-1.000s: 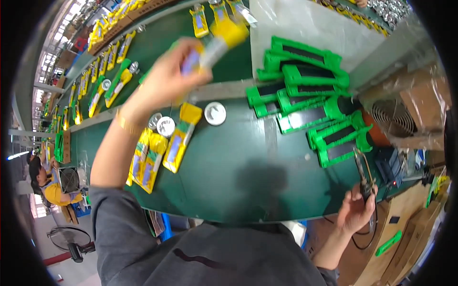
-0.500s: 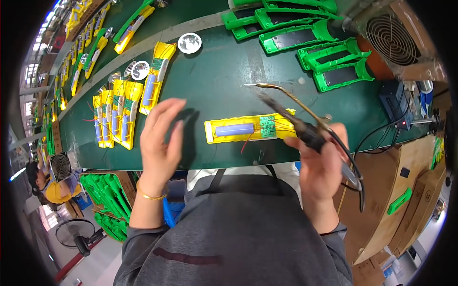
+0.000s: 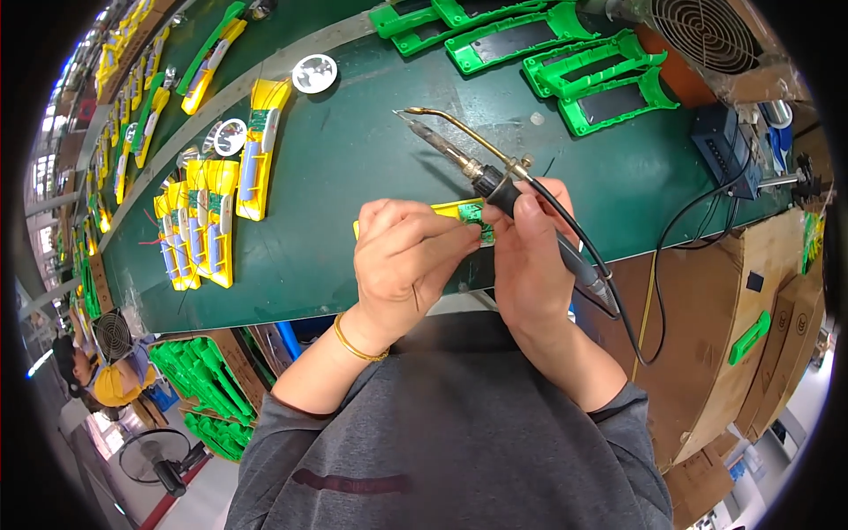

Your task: Soldering internal wiring and components onto a circuit board for flashlights.

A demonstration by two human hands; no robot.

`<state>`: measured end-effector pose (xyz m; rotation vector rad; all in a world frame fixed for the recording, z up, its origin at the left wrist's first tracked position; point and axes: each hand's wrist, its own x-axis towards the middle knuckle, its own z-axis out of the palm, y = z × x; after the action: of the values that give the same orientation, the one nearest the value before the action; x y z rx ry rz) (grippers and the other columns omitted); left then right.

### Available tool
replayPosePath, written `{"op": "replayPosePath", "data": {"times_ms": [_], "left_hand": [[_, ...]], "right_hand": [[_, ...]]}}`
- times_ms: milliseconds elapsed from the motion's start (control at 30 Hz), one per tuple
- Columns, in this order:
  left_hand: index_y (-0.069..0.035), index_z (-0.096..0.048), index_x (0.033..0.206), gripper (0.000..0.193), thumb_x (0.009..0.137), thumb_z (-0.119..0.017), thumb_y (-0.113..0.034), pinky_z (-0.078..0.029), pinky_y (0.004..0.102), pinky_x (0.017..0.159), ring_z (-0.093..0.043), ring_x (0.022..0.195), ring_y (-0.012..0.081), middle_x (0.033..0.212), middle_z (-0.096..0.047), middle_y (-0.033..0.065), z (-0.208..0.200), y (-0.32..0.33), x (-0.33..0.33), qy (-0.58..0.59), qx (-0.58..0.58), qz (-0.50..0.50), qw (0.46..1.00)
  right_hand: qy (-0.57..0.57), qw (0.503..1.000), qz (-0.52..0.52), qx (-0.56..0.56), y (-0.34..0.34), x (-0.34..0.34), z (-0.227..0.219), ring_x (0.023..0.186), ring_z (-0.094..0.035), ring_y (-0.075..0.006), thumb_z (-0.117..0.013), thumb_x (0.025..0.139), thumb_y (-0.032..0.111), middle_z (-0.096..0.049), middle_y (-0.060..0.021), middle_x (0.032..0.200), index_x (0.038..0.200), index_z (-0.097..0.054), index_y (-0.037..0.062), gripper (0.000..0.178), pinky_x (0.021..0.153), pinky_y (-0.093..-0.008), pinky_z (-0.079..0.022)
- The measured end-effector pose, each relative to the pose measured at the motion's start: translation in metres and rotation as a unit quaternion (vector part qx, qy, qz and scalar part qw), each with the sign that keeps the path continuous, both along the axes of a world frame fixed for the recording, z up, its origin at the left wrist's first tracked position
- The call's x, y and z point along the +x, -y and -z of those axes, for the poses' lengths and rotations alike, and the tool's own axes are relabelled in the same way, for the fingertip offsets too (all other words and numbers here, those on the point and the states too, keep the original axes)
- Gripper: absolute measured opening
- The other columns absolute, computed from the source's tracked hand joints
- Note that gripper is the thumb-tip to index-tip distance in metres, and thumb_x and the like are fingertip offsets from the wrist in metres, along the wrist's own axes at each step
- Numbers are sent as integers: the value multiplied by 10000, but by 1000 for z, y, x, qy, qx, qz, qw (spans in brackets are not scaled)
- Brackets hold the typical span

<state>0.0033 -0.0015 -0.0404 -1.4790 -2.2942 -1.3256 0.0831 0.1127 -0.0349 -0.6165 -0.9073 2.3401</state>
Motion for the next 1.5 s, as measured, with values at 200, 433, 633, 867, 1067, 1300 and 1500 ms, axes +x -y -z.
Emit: {"op": "replayPosePath", "data": {"times_ms": [200, 433, 633, 867, 1067, 1300, 1500], "left_hand": [[-65, -667, 812, 188, 646, -738, -11, -429, 315, 686, -539, 725, 212, 841, -616, 55, -3, -1, 3, -37, -57, 9, 998], [-34, -621, 833, 195, 661, -687, 30, -447, 333, 636, -520, 753, 253, 987, -540, 110, -11, -7, 7, 8, -94, -42, 995], [-32, -615, 797, 189, 637, -689, 37, -455, 325, 636, -529, 757, 241, 957, -550, 98, -16, -8, 5, 33, -126, -22, 991], [-15, -619, 748, 153, 628, -694, 43, -464, 309, 644, -542, 747, 217, 932, -564, 92, -17, -10, 0, 56, -135, -12, 989], [-22, -617, 728, 155, 608, -696, 35, -460, 320, 632, -540, 732, 220, 911, -567, 83, -15, -11, -3, 83, -129, -14, 988], [-26, -623, 726, 148, 610, -696, 30, -466, 318, 640, -550, 742, 222, 922, -571, 91, -16, -11, -5, 95, -125, -7, 988], [-30, -619, 718, 160, 587, -683, 36, -468, 317, 644, -552, 747, 228, 935, -570, 96, -15, -11, -6, 98, -125, -4, 987]], "right_hand": [[-4, 1000, -2, -15, -6, 2, -1, 868, -562, -134, -577, 901, 102, -526, -54, 950, 1028, -482, 20, 179, 805, -290, -479], [-9, 999, -27, 28, -27, 28, -20, 661, -581, -147, -546, 878, 54, -599, -109, 844, 1015, -463, 4, 168, 644, -277, -488], [84, 974, -16, 210, -51, 71, -19, 635, -576, -131, -598, 821, 73, -612, -128, 797, 943, -454, 8, 200, 602, -259, -469], [193, 908, -88, 360, -59, 110, -5, 642, -590, -148, -675, 810, 238, -588, -108, 798, 887, -460, 24, 312, 618, -278, -487], [199, 877, -139, 414, -57, 104, -5, 653, -581, -132, -602, 760, 2, -572, -89, 763, 838, -473, 19, 152, 605, -250, -483], [225, 867, -134, 425, -54, 91, -14, 627, -574, -103, -601, 690, -44, -592, -56, 707, 789, -501, 24, 157, 591, -224, -454], [229, 871, -126, 415, -53, 90, -15, 601, -535, -88, -612, 674, -35, -586, -40, 706, 789, -515, 30, 164, 560, -220, -417]]}}
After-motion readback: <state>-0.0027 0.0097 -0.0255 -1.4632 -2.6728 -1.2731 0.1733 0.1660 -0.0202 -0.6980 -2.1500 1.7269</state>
